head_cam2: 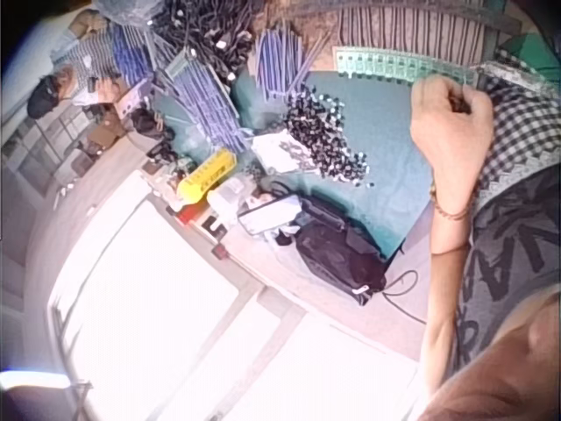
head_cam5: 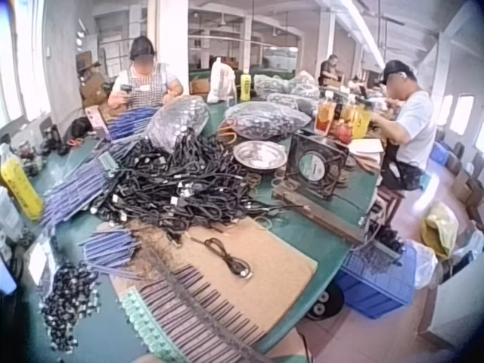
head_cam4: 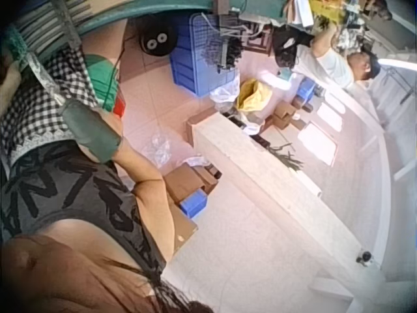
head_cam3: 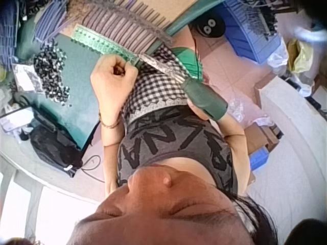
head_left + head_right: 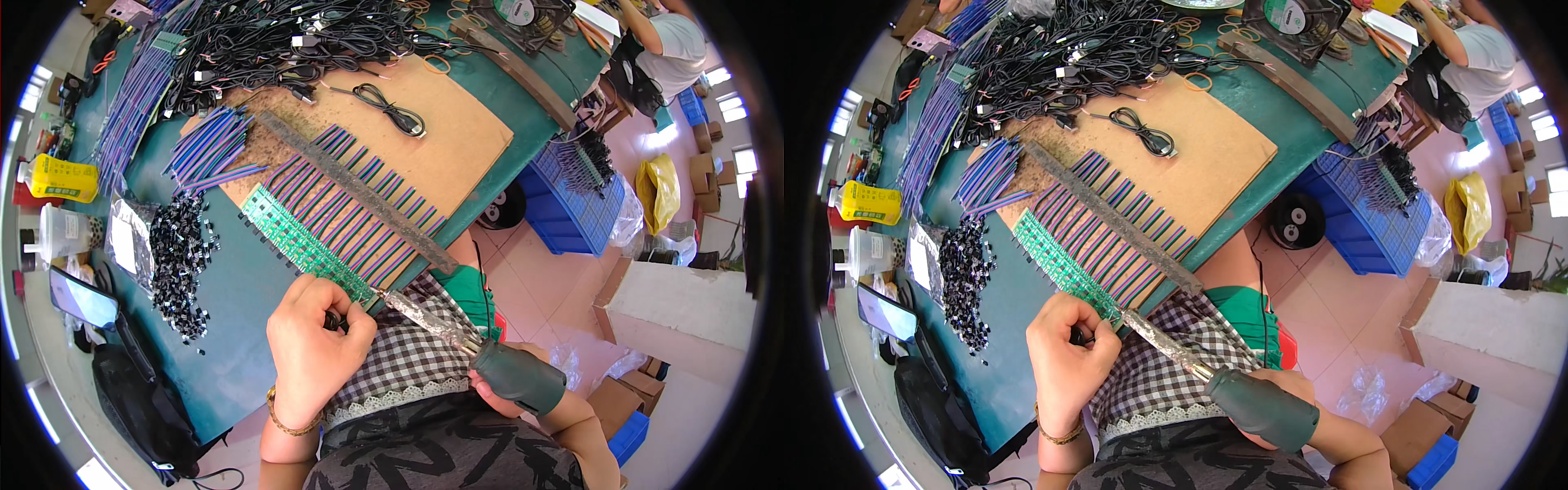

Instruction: The person heats and sets aside an assembled circuit board using a heat tool, then takes another board, inserts small components onto its terminals by hand, and applies heat to the connections with the tool.

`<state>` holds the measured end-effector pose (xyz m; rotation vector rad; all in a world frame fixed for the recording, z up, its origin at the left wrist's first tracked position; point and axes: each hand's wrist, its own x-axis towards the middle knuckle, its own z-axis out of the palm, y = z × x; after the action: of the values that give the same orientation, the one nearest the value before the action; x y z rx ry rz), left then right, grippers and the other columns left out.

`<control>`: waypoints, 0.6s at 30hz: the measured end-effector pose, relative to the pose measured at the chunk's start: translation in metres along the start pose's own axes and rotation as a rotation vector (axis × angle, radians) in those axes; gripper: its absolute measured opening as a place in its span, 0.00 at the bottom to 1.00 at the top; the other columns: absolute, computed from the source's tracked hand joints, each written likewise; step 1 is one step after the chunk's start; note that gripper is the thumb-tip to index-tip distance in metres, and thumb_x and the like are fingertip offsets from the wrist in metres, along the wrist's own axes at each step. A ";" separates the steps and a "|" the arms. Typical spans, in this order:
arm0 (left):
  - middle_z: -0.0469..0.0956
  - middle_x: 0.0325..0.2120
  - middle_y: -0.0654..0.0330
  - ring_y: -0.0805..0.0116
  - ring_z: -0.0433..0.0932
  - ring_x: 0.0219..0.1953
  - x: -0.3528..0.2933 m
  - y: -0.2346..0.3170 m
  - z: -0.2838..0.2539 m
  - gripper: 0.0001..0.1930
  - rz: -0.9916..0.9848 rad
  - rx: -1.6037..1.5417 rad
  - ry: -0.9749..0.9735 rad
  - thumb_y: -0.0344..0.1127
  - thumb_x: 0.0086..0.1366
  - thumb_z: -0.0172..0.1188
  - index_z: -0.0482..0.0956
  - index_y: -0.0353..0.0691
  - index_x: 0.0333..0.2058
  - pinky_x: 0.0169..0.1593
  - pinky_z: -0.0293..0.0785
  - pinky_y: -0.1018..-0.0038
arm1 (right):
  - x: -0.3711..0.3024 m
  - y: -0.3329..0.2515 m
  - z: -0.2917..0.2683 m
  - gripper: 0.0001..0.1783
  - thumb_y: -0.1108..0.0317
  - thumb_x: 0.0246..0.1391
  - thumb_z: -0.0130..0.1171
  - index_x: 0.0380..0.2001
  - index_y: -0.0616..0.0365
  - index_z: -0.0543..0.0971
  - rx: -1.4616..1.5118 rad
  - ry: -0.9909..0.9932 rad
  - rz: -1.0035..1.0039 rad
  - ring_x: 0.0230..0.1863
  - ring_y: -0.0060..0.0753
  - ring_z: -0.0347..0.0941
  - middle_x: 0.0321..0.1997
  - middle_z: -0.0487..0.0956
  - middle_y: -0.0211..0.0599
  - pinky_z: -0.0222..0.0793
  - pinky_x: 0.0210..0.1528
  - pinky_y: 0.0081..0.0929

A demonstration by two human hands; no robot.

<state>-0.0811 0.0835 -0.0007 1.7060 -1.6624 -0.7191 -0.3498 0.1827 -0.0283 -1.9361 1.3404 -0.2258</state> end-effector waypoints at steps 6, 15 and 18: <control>0.67 0.18 0.60 0.73 0.64 0.18 0.000 0.004 0.000 0.07 0.016 0.007 -0.004 0.17 0.45 0.59 0.69 0.32 0.19 0.22 0.60 0.76 | -0.011 0.015 0.014 0.21 0.59 0.36 0.73 0.38 0.47 0.82 0.050 0.131 -0.052 0.29 0.39 0.80 0.32 0.82 0.28 0.74 0.28 0.34; 0.72 0.26 0.52 0.50 0.74 0.29 0.004 0.017 -0.032 0.09 0.276 0.346 -0.135 0.27 0.50 0.67 0.75 0.36 0.27 0.32 0.71 0.61 | 0.016 -0.005 -0.006 0.10 0.68 0.46 0.65 0.35 0.53 0.82 0.344 0.168 -0.068 0.30 0.39 0.80 0.31 0.82 0.32 0.76 0.32 0.35; 0.71 0.28 0.50 0.48 0.75 0.33 0.053 0.031 -0.036 0.06 0.404 0.310 -0.093 0.25 0.56 0.62 0.76 0.33 0.33 0.36 0.72 0.58 | 0.005 0.001 0.003 0.09 0.71 0.51 0.61 0.37 0.57 0.79 0.607 0.253 0.010 0.30 0.35 0.80 0.32 0.80 0.37 0.76 0.32 0.31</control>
<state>-0.0710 0.0331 0.0493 1.4750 -2.1888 -0.3649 -0.3468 0.1795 -0.0330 -1.4164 1.2491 -0.7963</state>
